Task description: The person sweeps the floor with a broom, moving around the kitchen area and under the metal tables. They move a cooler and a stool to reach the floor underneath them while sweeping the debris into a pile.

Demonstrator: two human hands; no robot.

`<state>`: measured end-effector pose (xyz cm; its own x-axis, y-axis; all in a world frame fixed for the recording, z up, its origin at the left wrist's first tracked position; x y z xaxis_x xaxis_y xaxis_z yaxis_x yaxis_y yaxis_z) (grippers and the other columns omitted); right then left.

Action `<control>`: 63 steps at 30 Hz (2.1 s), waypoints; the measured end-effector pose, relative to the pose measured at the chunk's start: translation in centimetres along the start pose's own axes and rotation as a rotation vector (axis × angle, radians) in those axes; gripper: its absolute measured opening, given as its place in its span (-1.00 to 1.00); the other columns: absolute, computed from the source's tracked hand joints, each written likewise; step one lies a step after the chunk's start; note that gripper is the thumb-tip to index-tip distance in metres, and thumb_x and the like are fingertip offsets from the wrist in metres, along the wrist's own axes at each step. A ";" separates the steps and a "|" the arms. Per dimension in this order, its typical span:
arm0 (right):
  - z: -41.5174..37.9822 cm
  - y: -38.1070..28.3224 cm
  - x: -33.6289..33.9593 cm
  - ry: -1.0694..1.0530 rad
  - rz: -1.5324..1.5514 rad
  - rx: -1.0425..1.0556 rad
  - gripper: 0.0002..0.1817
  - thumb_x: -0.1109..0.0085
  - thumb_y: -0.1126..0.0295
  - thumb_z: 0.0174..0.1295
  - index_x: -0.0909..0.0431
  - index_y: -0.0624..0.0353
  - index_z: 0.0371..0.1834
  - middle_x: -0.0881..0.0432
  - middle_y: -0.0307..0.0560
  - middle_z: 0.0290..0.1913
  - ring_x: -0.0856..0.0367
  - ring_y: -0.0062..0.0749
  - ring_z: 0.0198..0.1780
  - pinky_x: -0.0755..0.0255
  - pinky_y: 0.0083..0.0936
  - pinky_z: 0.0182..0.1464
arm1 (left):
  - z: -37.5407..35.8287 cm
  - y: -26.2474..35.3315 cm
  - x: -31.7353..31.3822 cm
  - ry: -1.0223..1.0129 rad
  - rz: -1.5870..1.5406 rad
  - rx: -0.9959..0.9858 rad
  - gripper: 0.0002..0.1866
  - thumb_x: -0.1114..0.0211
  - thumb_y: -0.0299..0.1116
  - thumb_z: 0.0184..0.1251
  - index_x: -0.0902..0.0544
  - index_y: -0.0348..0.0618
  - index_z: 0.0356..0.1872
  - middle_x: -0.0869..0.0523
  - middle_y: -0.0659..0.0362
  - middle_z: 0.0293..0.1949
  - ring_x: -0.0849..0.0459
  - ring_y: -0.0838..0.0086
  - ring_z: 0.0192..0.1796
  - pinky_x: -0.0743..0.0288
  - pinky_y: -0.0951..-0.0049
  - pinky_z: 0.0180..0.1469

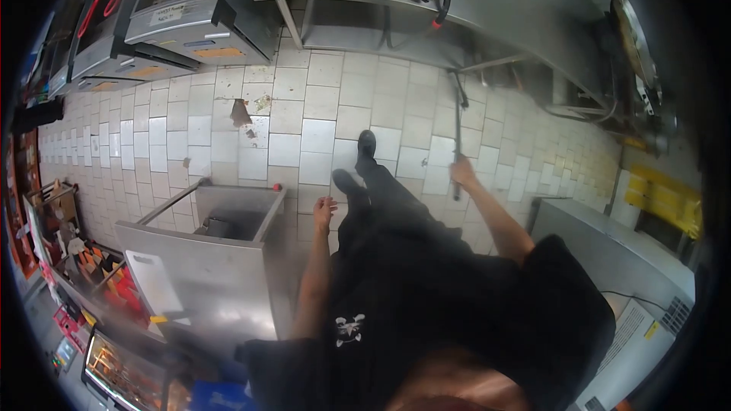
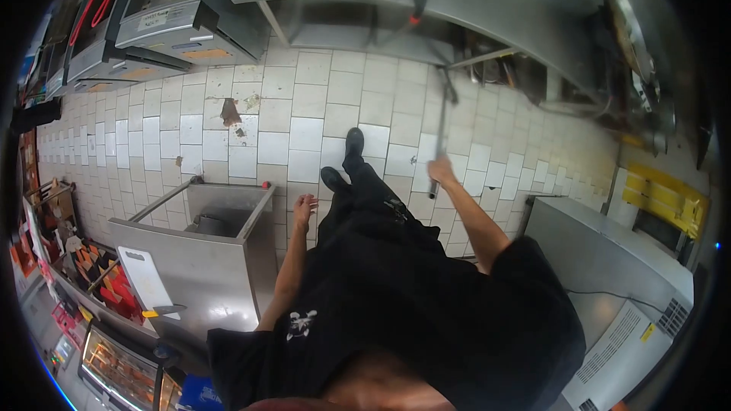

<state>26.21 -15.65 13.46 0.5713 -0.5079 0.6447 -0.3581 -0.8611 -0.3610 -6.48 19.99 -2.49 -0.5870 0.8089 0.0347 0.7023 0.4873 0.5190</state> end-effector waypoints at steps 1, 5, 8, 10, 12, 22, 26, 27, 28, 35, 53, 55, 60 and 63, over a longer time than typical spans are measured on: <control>1.9 -1.1 -1.5 0.030 -0.049 0.009 -0.65 -0.01 0.48 0.12 -0.38 0.52 -0.07 -0.62 0.32 -0.35 -0.67 0.03 -0.36 -0.55 -0.19 -0.39 | 0.0 0.2 -0.3 0.005 0.000 -0.001 -0.67 -0.12 -0.11 0.39 -0.57 -0.17 -0.09 -0.71 0.14 -0.23 -0.67 0.44 -0.24 -0.43 0.43 -0.22; -1.3 -7.8 -4.2 -0.118 -0.060 -0.106 -0.53 -0.02 0.46 0.09 -0.28 0.59 0.03 -0.57 0.53 -0.13 -0.65 0.23 -0.09 -0.59 -0.11 -0.14 | -0.5 0.7 -0.7 0.069 -0.006 0.062 -0.68 -0.11 -0.10 0.41 -0.56 -0.16 -0.11 -0.71 0.15 -0.24 -0.68 0.44 -0.24 -0.43 0.44 -0.23; -6.3 -10.9 -5.2 -0.327 -0.152 -0.011 -0.46 -0.02 0.45 0.08 -0.24 0.63 0.09 -0.52 0.61 -0.06 -0.57 0.30 0.04 -0.51 -0.10 0.04 | -0.4 0.1 -2.2 0.055 -0.034 0.057 -0.70 -0.10 -0.12 0.43 -0.56 -0.16 -0.13 -0.72 0.15 -0.26 -0.68 0.45 -0.26 -0.44 0.44 -0.26; -9.7 -15.6 -5.3 -0.434 -0.176 0.040 -0.44 0.01 0.46 0.08 -0.22 0.61 0.14 -0.52 0.60 -0.05 -0.56 0.31 0.04 -0.50 -0.09 0.03 | -0.1 0.1 -3.1 0.055 0.010 0.097 -0.70 -0.08 -0.13 0.45 -0.55 -0.18 -0.13 -0.72 0.14 -0.28 -0.68 0.45 -0.26 -0.45 0.44 -0.27; -12.1 -19.6 -5.9 -0.586 -0.010 0.011 -0.49 0.06 0.50 0.08 -0.25 0.55 0.14 -0.58 0.30 -0.27 -0.66 -0.07 -0.36 -0.55 -0.25 -0.42 | 0.7 0.6 -4.2 0.027 -0.062 0.084 -0.69 -0.07 -0.13 0.45 -0.55 -0.18 -0.13 -0.72 0.15 -0.29 -0.68 0.45 -0.27 -0.45 0.45 -0.27; -16.0 -18.1 -3.8 -0.937 0.337 -0.106 -0.64 -0.02 0.13 0.40 -0.41 0.12 0.09 -0.42 -0.29 -0.52 -0.37 -0.68 -0.60 -0.23 -0.67 -0.64 | -0.7 15.7 -4.6 -0.087 -0.188 -0.114 -0.35 0.09 0.25 0.43 -0.44 -0.16 0.14 -0.67 0.06 -0.06 -0.64 0.41 -0.09 -0.46 0.33 -0.03; -22.5 -12.5 0.9 -0.771 0.400 0.032 -0.75 0.06 0.20 0.46 -0.40 0.16 -0.10 -0.39 -0.25 -0.61 -0.35 -0.63 -0.65 -0.28 -0.62 -0.66 | 0.4 18.9 -7.6 -0.304 -0.172 -0.101 -0.31 0.12 0.27 0.43 -0.31 -0.15 0.26 -0.62 0.01 0.06 -0.62 0.34 0.01 -0.45 0.27 0.04; -24.4 -9.8 0.4 -0.750 0.343 -0.106 -0.77 0.05 0.22 0.45 -0.37 0.16 -0.09 -0.40 -0.24 -0.60 -0.36 -0.63 -0.64 -0.30 -0.62 -0.64 | 0.2 18.3 -9.6 -0.394 -0.184 0.011 -0.30 0.12 0.26 0.44 -0.24 -0.13 0.30 -0.60 -0.01 0.09 -0.60 0.31 0.06 -0.43 0.25 0.07; -26.2 -7.2 -0.2 -0.722 0.285 -0.241 -0.79 0.04 0.24 0.45 -0.35 0.15 -0.09 -0.41 -0.23 -0.59 -0.37 -0.62 -0.63 -0.32 -0.62 -0.63 | 0.0 17.6 -11.9 -0.488 -0.194 0.121 -0.28 0.13 0.25 0.44 -0.18 -0.12 0.35 -0.58 -0.02 0.12 -0.57 0.29 0.12 -0.41 0.24 0.11; -30.8 3.1 -10.3 -0.004 -0.060 0.010 -0.56 -0.03 0.37 0.35 -0.31 0.28 0.27 -0.61 0.34 -0.36 -0.64 0.18 -0.36 -0.48 -0.18 -0.31 | -1.8 12.6 -20.1 -0.708 0.129 -0.058 -0.48 0.03 0.05 0.50 -0.30 -0.02 0.31 -0.63 0.10 0.07 -0.57 0.39 0.14 -0.35 0.32 0.17; 7.9 24.6 -44.5 0.549 0.296 -0.053 -0.48 0.01 0.42 0.40 -0.23 0.12 0.43 -0.52 0.26 -0.54 -0.52 0.02 -0.60 -0.35 -0.26 -0.53 | 3.6 0.4 -2.8 -0.287 1.424 -0.473 -0.70 -0.34 -0.26 0.20 -0.61 -0.03 -0.05 -0.69 0.24 -0.07 -0.50 0.34 0.22 -0.21 0.18 0.17; 12.9 22.4 -43.4 0.613 0.320 -0.014 -0.49 0.05 0.41 0.42 -0.21 0.04 0.45 -0.43 0.18 -0.60 -0.40 -0.06 -0.64 -0.29 -0.27 -0.54 | 3.4 0.9 -3.2 -0.297 1.483 -0.520 -0.72 -0.33 -0.28 0.21 -0.62 -0.03 -0.06 -0.70 0.25 -0.09 -0.50 0.36 0.22 -0.21 0.19 0.16; 20.1 19.4 -40.3 0.610 0.328 0.023 -0.44 0.07 0.39 0.44 -0.12 -0.04 0.50 -0.32 0.10 -0.70 -0.26 -0.20 -0.72 -0.20 -0.31 -0.59 | 4.3 1.5 -3.1 -0.223 1.437 -0.498 -0.78 -0.34 -0.27 0.21 -0.63 -0.01 -0.13 -0.70 0.26 -0.14 -0.53 0.38 0.17 -0.22 0.22 0.16; 14.6 22.5 -43.6 0.408 0.374 -0.055 -0.42 0.09 0.41 0.41 -0.08 -0.04 0.50 -0.52 0.35 -0.42 -0.51 0.12 -0.52 -0.34 -0.16 -0.45 | 3.8 1.1 -2.9 -0.214 1.440 -0.536 -0.78 -0.34 -0.25 0.21 -0.64 0.00 -0.13 -0.69 0.28 -0.13 -0.54 0.38 0.17 -0.24 0.21 0.15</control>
<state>4.01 -13.27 -32.56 0.0694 -0.7183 0.6922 -0.5258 -0.6161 -0.5865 -2.43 19.45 -5.26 0.5330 0.5277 0.6614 0.3547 -0.8490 0.3916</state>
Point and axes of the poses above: each hand's wrist, its own z-axis towards the middle knuckle, its own x-axis out of the back of the hand, y = z × x, the point moved 10 cm from there along z, towards the middle knuckle
